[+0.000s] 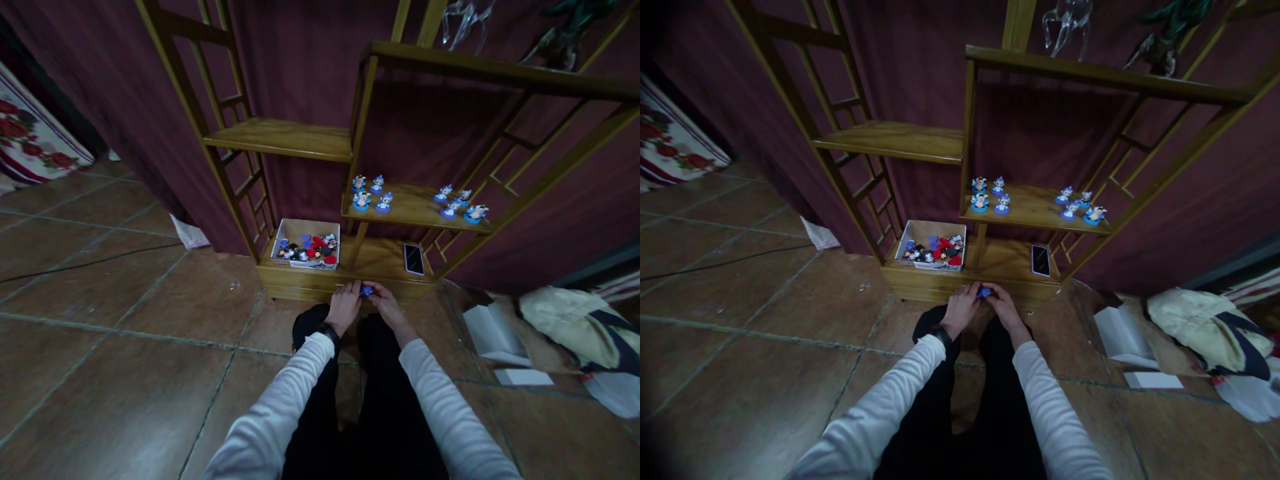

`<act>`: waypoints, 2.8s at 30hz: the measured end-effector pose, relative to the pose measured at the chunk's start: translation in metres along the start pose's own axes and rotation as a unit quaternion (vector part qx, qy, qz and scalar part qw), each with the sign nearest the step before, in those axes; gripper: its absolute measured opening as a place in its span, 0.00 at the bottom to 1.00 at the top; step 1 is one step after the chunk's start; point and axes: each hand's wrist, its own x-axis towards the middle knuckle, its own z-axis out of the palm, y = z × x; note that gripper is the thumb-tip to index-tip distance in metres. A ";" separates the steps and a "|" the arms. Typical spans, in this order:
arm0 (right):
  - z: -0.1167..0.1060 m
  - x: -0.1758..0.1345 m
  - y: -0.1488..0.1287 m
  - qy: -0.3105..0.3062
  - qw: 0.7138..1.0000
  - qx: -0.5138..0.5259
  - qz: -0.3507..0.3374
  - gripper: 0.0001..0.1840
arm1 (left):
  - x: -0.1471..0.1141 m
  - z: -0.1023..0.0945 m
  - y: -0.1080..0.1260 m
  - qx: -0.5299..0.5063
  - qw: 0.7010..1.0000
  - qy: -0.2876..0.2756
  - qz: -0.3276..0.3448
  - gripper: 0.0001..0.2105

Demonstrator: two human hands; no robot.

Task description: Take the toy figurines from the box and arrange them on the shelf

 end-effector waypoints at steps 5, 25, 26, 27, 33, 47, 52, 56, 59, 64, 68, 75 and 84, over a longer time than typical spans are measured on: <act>-0.001 -0.004 -0.004 -0.001 0.999 0.041 0.021 0.23 | 0.000 -0.001 0.001 0.035 0.998 0.009 0.041 0.20; 0.004 -0.008 -0.003 0.042 0.999 0.028 -0.013 0.20 | 0.003 0.002 -0.006 0.084 0.990 0.014 0.112 0.23; 0.003 -0.008 -0.002 0.038 0.999 0.020 -0.013 0.20 | 0.003 0.003 -0.006 0.082 0.990 0.013 0.114 0.23; 0.001 -0.008 -0.002 0.035 0.999 0.013 -0.013 0.20 | 0.003 0.003 -0.006 0.080 0.990 0.012 0.117 0.23; -0.004 -0.007 0.001 0.028 0.999 -0.004 -0.017 0.18 | 0.003 0.008 -0.006 0.078 0.989 0.017 0.127 0.22; -0.001 -0.003 0.002 0.007 0.999 -0.016 -0.031 0.17 | 0.005 -0.002 -0.007 0.000 0.998 -0.042 0.056 0.18; 0.002 -0.001 -0.001 0.008 0.999 0.031 -0.019 0.17 | 0.010 -0.008 -0.004 -0.047 0.995 -0.090 -0.021 0.13; 0.003 -0.001 -0.001 0.007 0.999 0.035 -0.016 0.16 | 0.012 -0.004 -0.007 -0.072 0.993 -0.087 -0.019 0.12; 0.002 0.000 0.002 0.007 0.999 0.030 -0.018 0.15 | 0.013 0.001 -0.011 -0.090 0.993 -0.076 -0.018 0.12; 0.001 0.003 0.008 0.010 1.000 0.021 -0.020 0.16 | 0.014 0.006 -0.016 -0.139 0.989 -0.052 -0.004 0.14; 0.002 0.004 0.008 0.017 1.000 0.013 -0.015 0.15 | 0.015 0.004 -0.016 -0.197 0.980 -0.031 -0.011 0.21; 0.003 0.001 0.003 0.026 0.999 -0.011 -0.021 0.14 | 0.016 0.000 -0.014 -0.219 0.975 -0.023 -0.020 0.18; 0.004 0.002 0.003 0.046 0.997 -0.051 -0.030 0.13 | 0.015 0.001 -0.014 -0.179 0.983 -0.036 -0.019 0.18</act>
